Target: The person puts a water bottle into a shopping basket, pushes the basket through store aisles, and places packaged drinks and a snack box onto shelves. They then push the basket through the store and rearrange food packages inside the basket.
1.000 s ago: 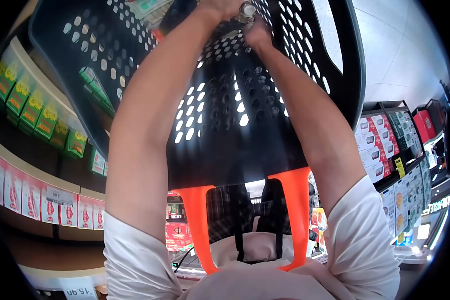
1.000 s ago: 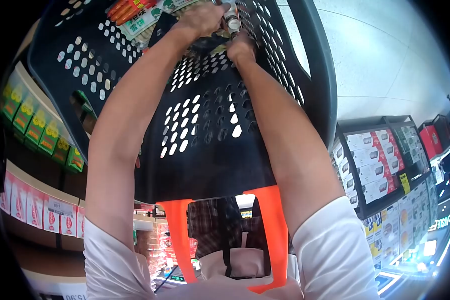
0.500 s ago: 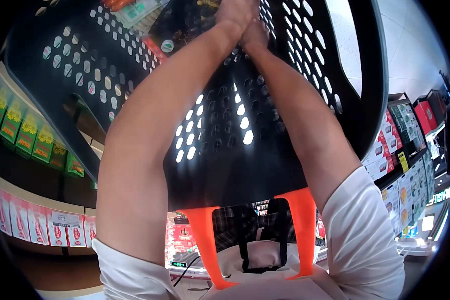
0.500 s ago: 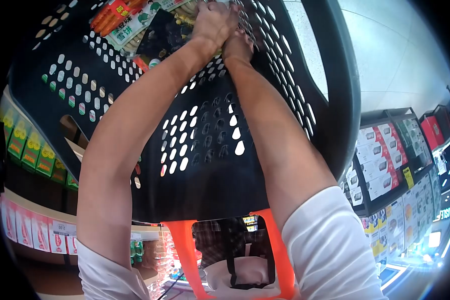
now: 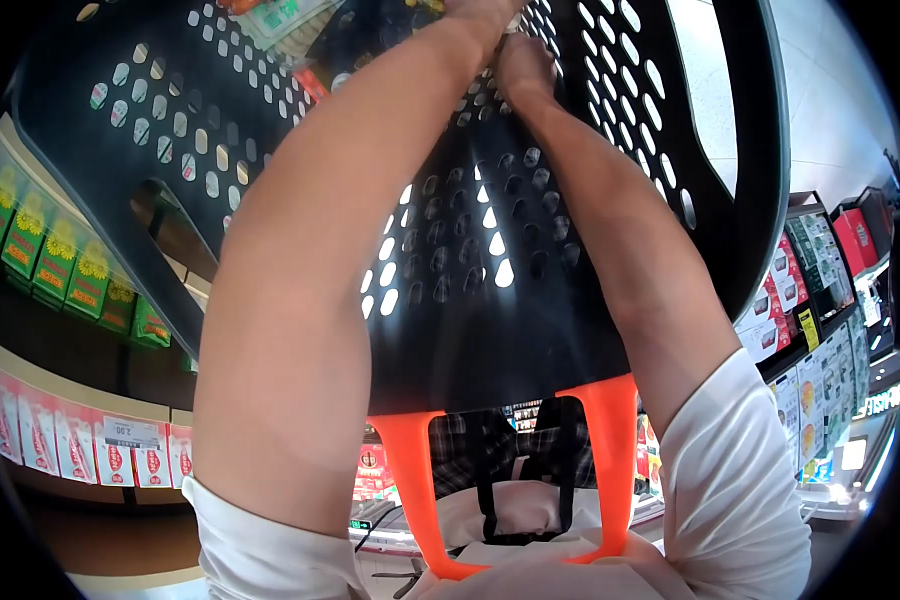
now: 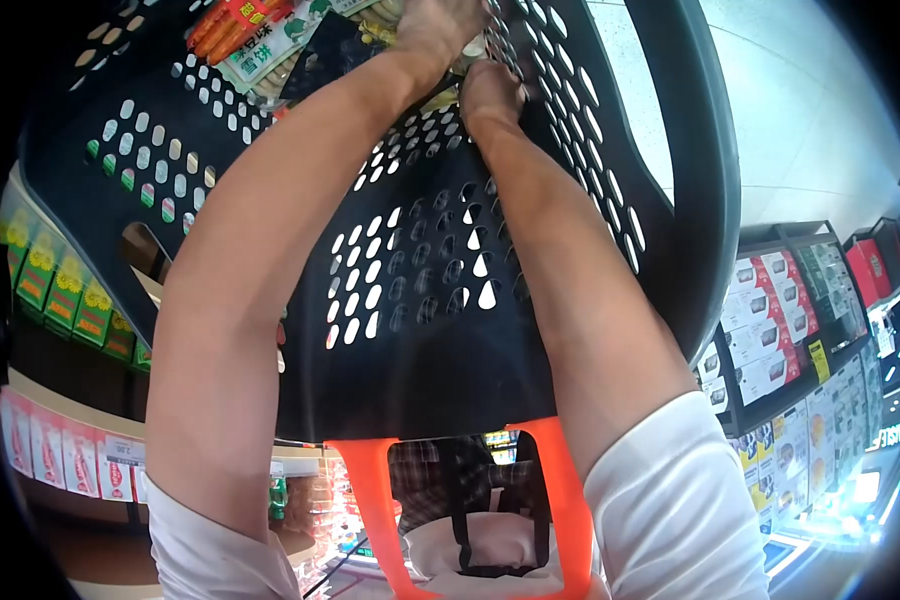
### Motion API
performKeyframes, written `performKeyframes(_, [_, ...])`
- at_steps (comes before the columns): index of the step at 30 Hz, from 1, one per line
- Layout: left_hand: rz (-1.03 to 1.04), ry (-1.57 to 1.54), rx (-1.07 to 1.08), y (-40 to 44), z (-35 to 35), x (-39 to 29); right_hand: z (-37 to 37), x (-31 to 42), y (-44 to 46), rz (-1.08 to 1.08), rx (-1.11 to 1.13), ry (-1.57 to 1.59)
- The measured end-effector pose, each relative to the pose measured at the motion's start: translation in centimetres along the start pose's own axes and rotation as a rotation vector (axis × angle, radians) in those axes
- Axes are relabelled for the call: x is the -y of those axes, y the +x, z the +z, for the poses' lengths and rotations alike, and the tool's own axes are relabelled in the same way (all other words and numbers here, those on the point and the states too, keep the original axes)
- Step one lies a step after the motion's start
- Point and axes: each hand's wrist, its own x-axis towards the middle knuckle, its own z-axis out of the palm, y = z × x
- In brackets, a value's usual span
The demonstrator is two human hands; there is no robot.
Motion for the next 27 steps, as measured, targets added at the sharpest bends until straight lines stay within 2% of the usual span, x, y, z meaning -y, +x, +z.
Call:
performKeyframes(3, [0.012,-0.043,0.063,-0.6,-1.1,0.6,-0.7,0.1,-0.8,0.041,0.051,0.003])
performKeyframes(4, [0.026,-0.061,-0.018,-0.4,-0.6,0.9,-0.8,0.1,-0.8,0.04,0.052,0.026])
performKeyframes(7, [-0.106,-0.335,-0.002,-0.9,-2.4,1.5,-2.0,0.4,-2.2,0.066,0.027,0.064])
performKeyframes(8, [-0.014,-0.2,-0.088,-1.9,-2.9,1.7,-2.6,0.5,-3.2,0.063,0.0,0.065])
performKeyframes(12, [0.148,-0.226,-0.089,-5.2,-6.7,2.7,-6.1,1.4,-7.1,0.022,0.026,-0.005])
performKeyframes(15, [0.115,-0.209,-0.13,-7.2,-9.2,2.9,-8.1,1.3,-9.6,-0.062,-0.022,-0.026])
performKeyframes(16, [0.127,-0.175,-0.227,-8.9,-10.5,3.4,-9.2,1.2,-11.1,-0.11,-0.033,-0.026])
performKeyframes(20, [0.197,-0.122,-0.224,-11.8,-13.3,4.5,-13.9,1.7,-14.9,-0.198,-0.038,-0.074])
performKeyframes(24, [0.061,-0.269,-0.487,-17.8,-18.3,5.7,-18.6,1.6,-19.7,-0.311,-0.074,-0.074])
performKeyframes(25, [-0.026,-0.361,-0.321,-20.4,-22.4,5.6,-20.5,1.7,-20.9,-0.339,-0.09,-0.084])
performKeyframes(27, [-0.11,-0.356,-0.413,-23.7,-24.0,5.2,-23.6,1.4,-24.2,-0.47,-0.173,-0.048])
